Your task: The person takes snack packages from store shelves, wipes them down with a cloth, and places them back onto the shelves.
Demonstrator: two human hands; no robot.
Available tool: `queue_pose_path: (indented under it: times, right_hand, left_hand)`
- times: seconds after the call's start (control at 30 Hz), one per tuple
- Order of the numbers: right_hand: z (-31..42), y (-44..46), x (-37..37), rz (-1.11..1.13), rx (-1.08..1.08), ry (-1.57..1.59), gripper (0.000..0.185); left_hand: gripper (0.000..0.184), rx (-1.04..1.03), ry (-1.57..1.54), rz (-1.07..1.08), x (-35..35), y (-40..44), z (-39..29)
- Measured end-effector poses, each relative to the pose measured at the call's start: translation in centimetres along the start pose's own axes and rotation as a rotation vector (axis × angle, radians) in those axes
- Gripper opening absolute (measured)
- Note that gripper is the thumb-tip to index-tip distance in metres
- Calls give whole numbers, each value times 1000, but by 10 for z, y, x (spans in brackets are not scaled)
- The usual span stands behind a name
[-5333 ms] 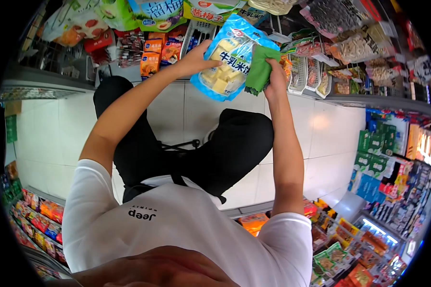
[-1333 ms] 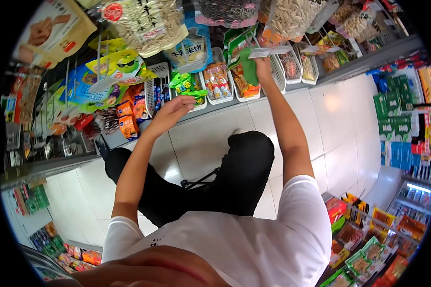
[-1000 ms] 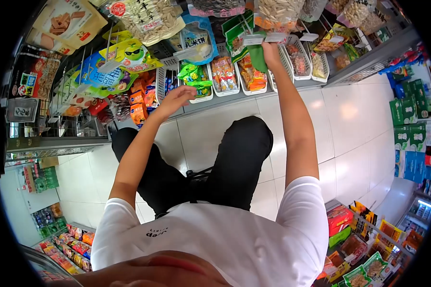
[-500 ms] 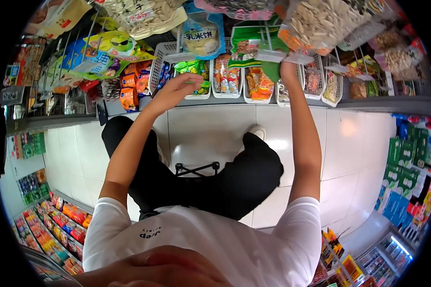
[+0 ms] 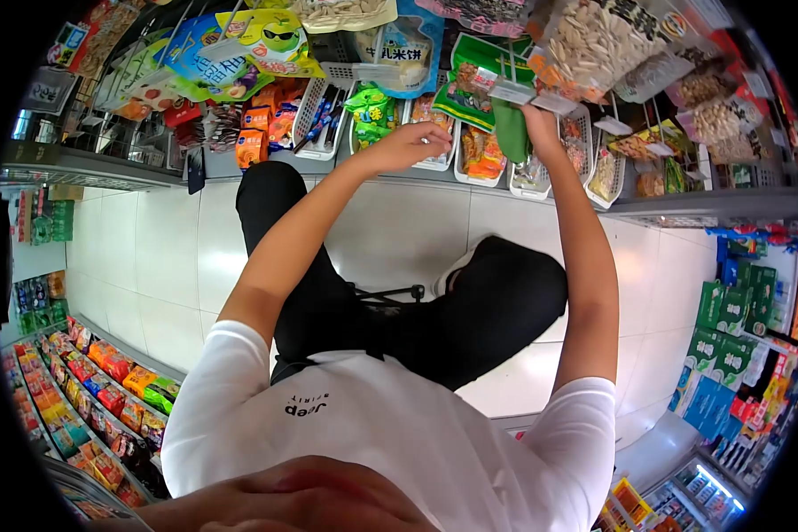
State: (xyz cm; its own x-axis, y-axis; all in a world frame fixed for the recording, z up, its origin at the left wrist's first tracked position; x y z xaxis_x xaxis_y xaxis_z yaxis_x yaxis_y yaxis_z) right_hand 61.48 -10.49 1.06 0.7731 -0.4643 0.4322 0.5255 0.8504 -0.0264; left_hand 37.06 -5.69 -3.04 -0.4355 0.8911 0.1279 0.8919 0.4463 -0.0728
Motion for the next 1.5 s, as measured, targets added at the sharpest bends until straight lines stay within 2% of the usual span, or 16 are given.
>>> queue_pose_path:
  times: [0.1, 0.13, 0.2, 0.4, 0.43, 0.53, 0.67, 0.8, 0.83, 0.93, 0.97, 1.07, 1.1, 1.3, 1.43, 1.5]
  right_hand:
    - [-13, -3, -3, 68, -142, 54, 37]
    - [-18, -3, -6, 101, -183, 77, 37]
    - [-15, 1, -6, 70, -120, 121, 38]
    - [-30, 18, -16, 2, -53, 339, 36]
    - [-41, 25, -19, -1, -43, 389, 36]
    - [-71, 42, -20, -24, 7, 446, 37]
    - [-76, 43, -19, 21, -3, 428, 40]
    - [-37, 17, -6, -6, 67, 227, 36]
    - [-26, 8, -8, -6, 69, 233, 35]
    - [-21, -12, -6, 82, -27, 185, 32]
    - [-19, -19, -5, 104, -49, 198, 32]
    - [-3, -39, -4, 163, -101, 260, 32]
    - [2, -43, -3, 175, -125, 272, 32]
    - [20, -76, -3, 188, -246, 365, 31]
    - [0, -106, -22, 333, -423, 331, 34]
    - [-15, -120, -31, 394, -535, 279, 39]
  left_hand:
    - [33, 103, 2, 7, 6, -2, -3]
    - [34, 52, -32, 3, 8, -2, -7]
    - [35, -39, -109, -14, 17, -6, -8]
    - [36, -60, -97, -77, 39, -31, -39]
    - [37, -136, -79, -109, 42, -25, -44]
    - [37, 47, -92, -141, 51, -18, -39]
    - [36, -5, -117, -222, 59, 4, -21]
    - [42, -96, 212, -430, 53, 16, -42]
    - [53, 77, -123, -351, 39, 15, -41]
    - [69, -84, 49, -441, 26, 21, -48]
    - [78, -80, 47, -446, 21, 24, -42]
    - [81, -15, 59, -391, 4, 27, -27]
    - [70, -43, 81, -399, -1, 27, -21]
    - [60, -49, 135, -499, 4, 13, -9]
    - [53, 124, 58, -422, -8, -27, -2]
    - [53, 283, -154, -186, -38, -36, -3]
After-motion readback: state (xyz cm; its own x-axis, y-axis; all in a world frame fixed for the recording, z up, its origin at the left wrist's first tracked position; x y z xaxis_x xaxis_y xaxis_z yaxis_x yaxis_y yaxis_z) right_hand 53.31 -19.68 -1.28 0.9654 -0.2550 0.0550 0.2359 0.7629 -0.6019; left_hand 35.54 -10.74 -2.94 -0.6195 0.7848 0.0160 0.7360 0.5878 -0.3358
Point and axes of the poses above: each hand's wrist, its own y-axis towards the middle knuckle, its own x-axis out of the back of the hand, z = x × y, the point moved 10 cm from there along y, towards the middle knuckle
